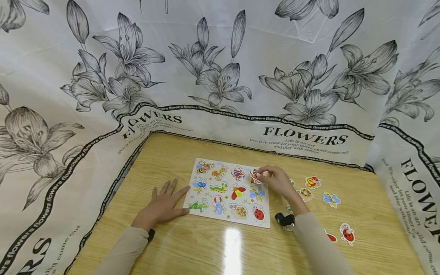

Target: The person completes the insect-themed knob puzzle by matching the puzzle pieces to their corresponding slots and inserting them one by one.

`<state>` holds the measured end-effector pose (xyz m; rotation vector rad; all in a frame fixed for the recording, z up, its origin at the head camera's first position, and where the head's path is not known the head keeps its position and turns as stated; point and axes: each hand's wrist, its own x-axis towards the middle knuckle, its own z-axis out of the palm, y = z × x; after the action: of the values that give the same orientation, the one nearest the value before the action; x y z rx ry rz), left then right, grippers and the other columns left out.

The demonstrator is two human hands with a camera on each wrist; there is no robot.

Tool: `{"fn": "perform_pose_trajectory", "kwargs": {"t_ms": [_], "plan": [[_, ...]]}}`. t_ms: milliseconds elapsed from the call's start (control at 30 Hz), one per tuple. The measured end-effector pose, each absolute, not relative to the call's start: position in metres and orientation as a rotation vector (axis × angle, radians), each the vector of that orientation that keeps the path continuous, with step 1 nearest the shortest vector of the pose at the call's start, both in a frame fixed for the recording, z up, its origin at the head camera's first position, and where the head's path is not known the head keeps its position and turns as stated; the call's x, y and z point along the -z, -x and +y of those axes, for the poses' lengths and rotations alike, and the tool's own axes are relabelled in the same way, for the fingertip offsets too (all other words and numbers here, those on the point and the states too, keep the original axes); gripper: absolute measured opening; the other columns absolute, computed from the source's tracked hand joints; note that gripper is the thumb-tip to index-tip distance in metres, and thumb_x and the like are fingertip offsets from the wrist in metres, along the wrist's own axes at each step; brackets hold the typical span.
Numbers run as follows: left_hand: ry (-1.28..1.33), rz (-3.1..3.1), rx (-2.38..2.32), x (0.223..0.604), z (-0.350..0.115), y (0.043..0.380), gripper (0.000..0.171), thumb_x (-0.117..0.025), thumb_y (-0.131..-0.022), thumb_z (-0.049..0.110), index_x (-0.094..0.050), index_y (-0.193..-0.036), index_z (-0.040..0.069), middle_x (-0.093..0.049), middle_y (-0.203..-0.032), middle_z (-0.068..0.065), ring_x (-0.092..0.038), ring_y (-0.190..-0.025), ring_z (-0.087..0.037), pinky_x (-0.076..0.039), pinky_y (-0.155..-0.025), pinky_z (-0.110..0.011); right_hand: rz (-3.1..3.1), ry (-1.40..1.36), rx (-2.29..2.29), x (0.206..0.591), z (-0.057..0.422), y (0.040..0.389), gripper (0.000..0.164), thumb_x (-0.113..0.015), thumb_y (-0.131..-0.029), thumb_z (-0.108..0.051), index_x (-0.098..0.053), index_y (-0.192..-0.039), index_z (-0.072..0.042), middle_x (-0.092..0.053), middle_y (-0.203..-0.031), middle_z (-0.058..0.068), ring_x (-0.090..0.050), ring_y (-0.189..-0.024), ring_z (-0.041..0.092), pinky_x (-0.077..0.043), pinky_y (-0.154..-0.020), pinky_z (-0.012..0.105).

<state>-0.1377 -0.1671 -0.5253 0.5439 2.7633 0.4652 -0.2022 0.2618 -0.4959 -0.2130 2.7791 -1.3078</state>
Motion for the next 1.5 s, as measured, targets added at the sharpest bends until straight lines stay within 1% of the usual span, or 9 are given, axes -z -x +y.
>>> {"fn": "perform_pose_trajectory", "kwargs": {"t_ms": [233, 433, 567, 700, 800, 1000, 1233, 1500], "plan": [[-0.556, 2.772, -0.467, 0.525, -0.167, 0.137, 0.08, -0.061, -0.091, 0.063, -0.032, -0.159, 0.03, -0.01, -0.164, -0.021, -0.008, -0.148, -0.046, -0.007, -0.105, -0.079, 2.778, 0.268, 1.273, 0.496, 0.24, 0.217, 0.018, -0.075, -0.092, -0.022, -0.076, -0.108, -0.013, -0.053, -0.091, 0.008, -0.045, -0.083, 0.024, -0.035, -0.065, 0.037], [-0.558, 2.771, -0.49, 0.524, -0.168, 0.137, 0.08, -0.062, -0.091, 0.062, -0.033, -0.158, 0.029, -0.011, -0.164, -0.022, -0.009, -0.148, -0.047, -0.007, -0.105, -0.079, 2.744, 0.333, 1.259, 0.5, 0.225, 0.232, 0.018, -0.074, -0.093, -0.022, -0.077, -0.108, -0.014, -0.053, -0.087, 0.007, -0.045, -0.078, 0.024, -0.036, -0.061, 0.035], [-0.561, 2.774, -0.48, 0.525, -0.168, 0.137, 0.08, -0.061, -0.091, 0.063, -0.032, -0.159, 0.031, -0.011, -0.164, -0.021, -0.008, -0.148, -0.046, -0.007, -0.105, -0.079, 2.682, 0.31, 1.273, 0.507, 0.219, 0.239, 0.017, -0.073, -0.094, -0.023, -0.077, -0.108, -0.015, -0.052, -0.088, 0.009, -0.045, -0.078, 0.025, -0.038, -0.059, 0.034], [-0.562, 2.774, -0.478, 0.527, -0.168, 0.138, 0.08, -0.061, -0.091, 0.063, -0.032, -0.159, 0.031, -0.01, -0.165, -0.021, -0.008, -0.149, -0.046, -0.007, -0.105, -0.078, 2.638, 0.245, 1.274, 0.515, 0.215, 0.243, 0.016, -0.073, -0.094, -0.024, -0.077, -0.108, -0.017, -0.05, -0.091, 0.01, -0.046, -0.079, 0.025, -0.04, -0.061, 0.035], [-0.559, 2.77, -0.473, 0.527, -0.168, 0.138, 0.081, -0.06, -0.091, 0.064, -0.031, -0.159, 0.031, -0.01, -0.165, -0.021, -0.007, -0.149, -0.045, -0.007, -0.105, -0.078, 2.621, 0.214, 1.271, 0.519, 0.213, 0.244, 0.016, -0.074, -0.093, -0.023, -0.076, -0.108, -0.017, -0.049, -0.091, 0.011, -0.047, -0.079, 0.026, -0.04, -0.065, 0.036], [-0.558, 2.77, -0.481, 0.524, -0.169, 0.138, 0.081, -0.062, -0.091, 0.062, -0.033, -0.159, 0.029, -0.011, -0.164, -0.022, -0.009, -0.148, -0.047, -0.007, -0.105, -0.079, 2.642, 0.252, 1.222, 0.522, 0.209, 0.246, 0.014, -0.073, -0.094, -0.022, -0.076, -0.106, -0.016, -0.047, -0.088, 0.008, -0.043, -0.08, 0.025, -0.031, -0.072, 0.039], [-0.555, 2.767, -0.488, 0.524, -0.168, 0.137, 0.081, -0.062, -0.091, 0.062, -0.032, -0.159, 0.03, -0.01, -0.165, -0.021, -0.008, -0.148, -0.046, -0.006, -0.105, -0.078, 2.684, 0.295, 1.163, 0.521, 0.206, 0.247, 0.014, -0.073, -0.093, -0.021, -0.076, -0.105, -0.014, -0.048, -0.084, 0.006, -0.043, -0.079, 0.025, -0.019, -0.082, 0.05], [-0.558, 2.769, -0.491, 0.524, -0.168, 0.137, 0.081, -0.062, -0.091, 0.062, -0.033, -0.158, 0.029, -0.011, -0.164, -0.021, -0.009, -0.148, -0.047, -0.006, -0.105, -0.079, 2.696, 0.292, 1.134, 0.523, 0.206, 0.249, 0.012, -0.074, -0.092, -0.022, -0.076, -0.102, -0.016, -0.049, -0.082, 0.004, -0.044, -0.078, 0.024, -0.02, -0.081, 0.048]]}}
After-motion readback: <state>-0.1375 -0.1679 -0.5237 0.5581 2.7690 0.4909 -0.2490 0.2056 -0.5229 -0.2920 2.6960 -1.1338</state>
